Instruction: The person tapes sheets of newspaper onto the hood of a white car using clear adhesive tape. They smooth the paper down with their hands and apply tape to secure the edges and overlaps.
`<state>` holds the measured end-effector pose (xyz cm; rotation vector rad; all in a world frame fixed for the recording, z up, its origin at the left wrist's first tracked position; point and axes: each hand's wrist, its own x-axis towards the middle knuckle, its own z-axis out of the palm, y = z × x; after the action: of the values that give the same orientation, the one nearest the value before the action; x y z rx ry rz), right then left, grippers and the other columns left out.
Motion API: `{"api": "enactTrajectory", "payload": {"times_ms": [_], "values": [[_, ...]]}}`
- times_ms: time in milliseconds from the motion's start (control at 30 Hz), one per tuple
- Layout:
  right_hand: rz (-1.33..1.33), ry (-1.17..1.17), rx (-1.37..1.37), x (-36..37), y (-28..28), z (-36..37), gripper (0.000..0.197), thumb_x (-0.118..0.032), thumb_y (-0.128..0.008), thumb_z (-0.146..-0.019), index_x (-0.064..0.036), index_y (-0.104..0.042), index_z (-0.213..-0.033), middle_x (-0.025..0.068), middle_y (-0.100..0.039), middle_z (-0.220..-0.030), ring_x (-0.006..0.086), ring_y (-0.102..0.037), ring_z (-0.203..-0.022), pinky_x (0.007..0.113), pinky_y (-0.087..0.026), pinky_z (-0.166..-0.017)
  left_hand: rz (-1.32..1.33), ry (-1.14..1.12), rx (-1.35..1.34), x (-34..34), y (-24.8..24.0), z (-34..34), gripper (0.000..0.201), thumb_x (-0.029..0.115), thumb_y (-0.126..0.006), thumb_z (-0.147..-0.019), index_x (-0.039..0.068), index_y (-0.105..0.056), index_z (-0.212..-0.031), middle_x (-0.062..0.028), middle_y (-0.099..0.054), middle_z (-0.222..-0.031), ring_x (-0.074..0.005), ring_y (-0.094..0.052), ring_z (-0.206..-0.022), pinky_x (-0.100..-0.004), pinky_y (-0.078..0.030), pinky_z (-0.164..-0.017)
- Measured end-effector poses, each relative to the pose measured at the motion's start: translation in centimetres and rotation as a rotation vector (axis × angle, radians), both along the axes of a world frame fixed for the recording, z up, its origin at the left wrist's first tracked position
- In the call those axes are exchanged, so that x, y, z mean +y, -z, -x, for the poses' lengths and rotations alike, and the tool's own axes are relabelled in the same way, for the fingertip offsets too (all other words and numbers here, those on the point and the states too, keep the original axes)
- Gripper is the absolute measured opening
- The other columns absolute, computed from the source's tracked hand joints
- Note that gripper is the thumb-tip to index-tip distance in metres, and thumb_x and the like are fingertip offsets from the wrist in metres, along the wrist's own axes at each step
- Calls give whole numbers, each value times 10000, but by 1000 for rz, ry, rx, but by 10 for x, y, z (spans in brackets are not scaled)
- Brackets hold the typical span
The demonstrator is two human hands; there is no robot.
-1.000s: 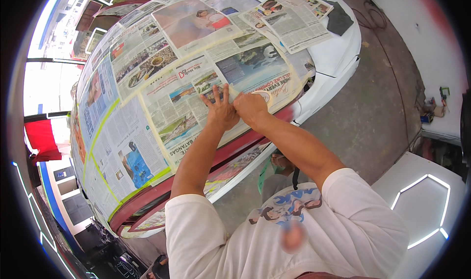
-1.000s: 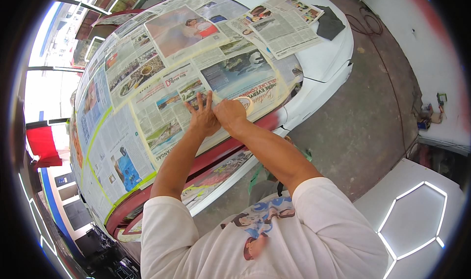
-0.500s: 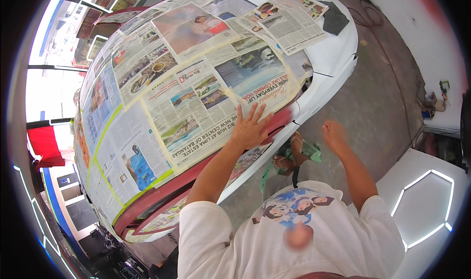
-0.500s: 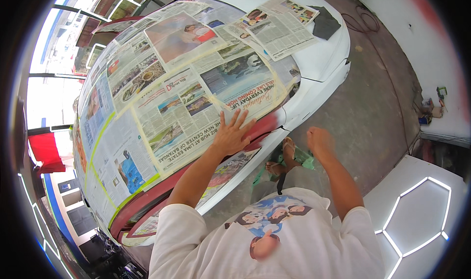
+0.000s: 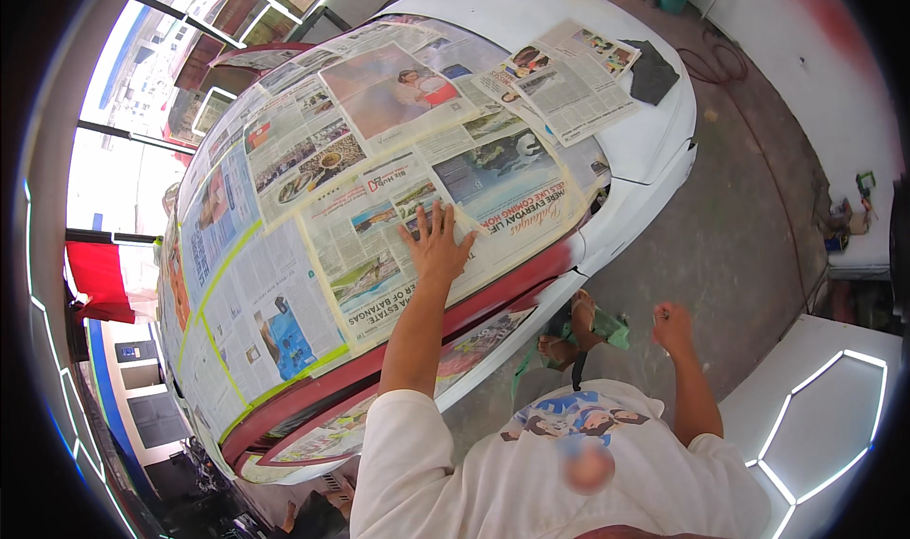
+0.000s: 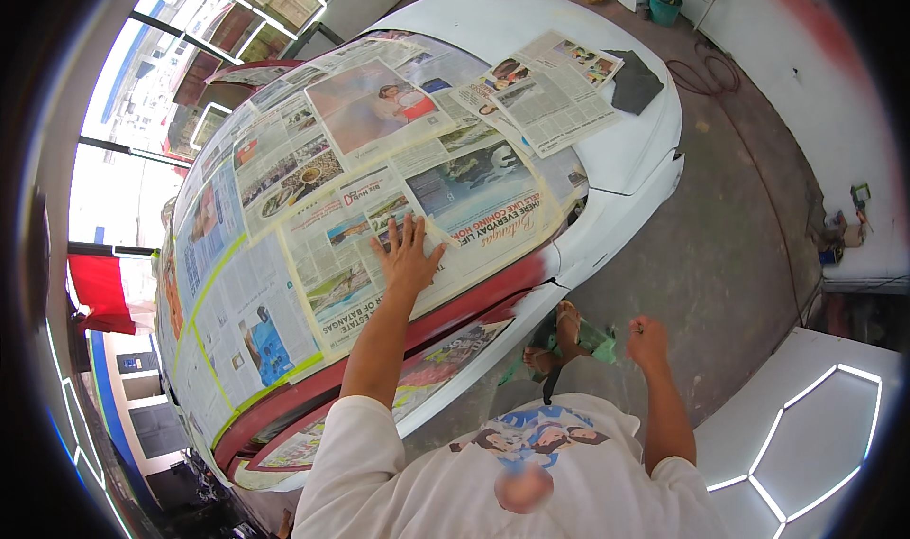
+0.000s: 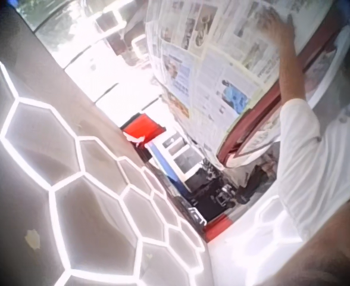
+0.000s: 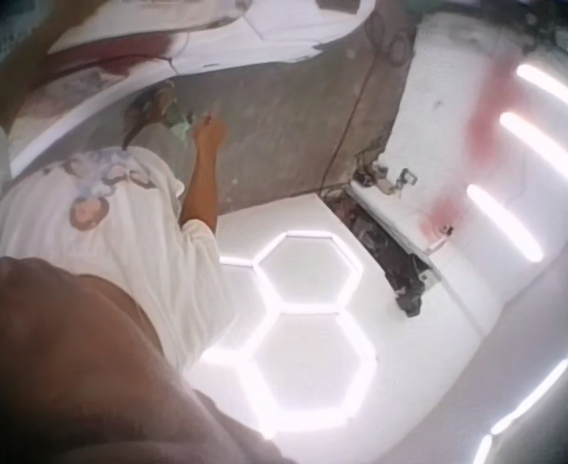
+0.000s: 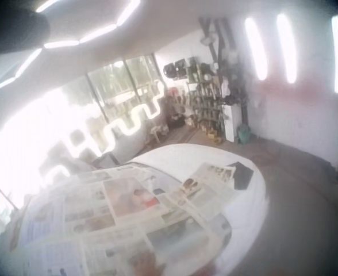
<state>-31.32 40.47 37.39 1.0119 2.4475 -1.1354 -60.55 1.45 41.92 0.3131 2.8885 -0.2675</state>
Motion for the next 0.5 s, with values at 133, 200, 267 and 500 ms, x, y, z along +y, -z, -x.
{"api": "enactTrajectory", "payload": {"times_ms": [133,200,267,500], "values": [[65,130,47,17,25,-17,225,-170,-596,-1001,34,-673,-948,133,-649,-663,228,-650,-503,368,-498,-511,-22,11,38,-3,5,3,749,631,-401,-1001,222,-277,-1616,-41,-198,-1697,-312,-81,-1575,-672,20,-1217],[107,196,28,23,32,-23,225,-165,-587,-1002,42,-669,-969,137,-653,-704,224,-653,-514,363,-507,-498,-31,1,21,-7,3,-3,745,626,-399,-1005,219,-273,-1617,-55,-186,-1699,-325,-69,-1575,-667,21,-1217],[53,147,64,29,34,-31,219,-165,-581,-1004,38,-664,-1004,134,-650,-711,216,-654,-521,354,-515,-485,-50,-6,-5,-14,2,-6,744,626,-389,-1012,216,-264,-1620,-82,-167,-1703,-351,-48,-1575,-670,18,-1212],[113,150,-32,49,75,-52,215,-117,-569,-980,23,-660,-1116,178,-683,-807,233,-678,-536,365,-528,-459,-65,-16,141,-55,-29,-44,740,626,-388,-1013,216,-273,-1618,-122,-154,-1700,-378,-59,-1570,-702,19,-1192]]}}
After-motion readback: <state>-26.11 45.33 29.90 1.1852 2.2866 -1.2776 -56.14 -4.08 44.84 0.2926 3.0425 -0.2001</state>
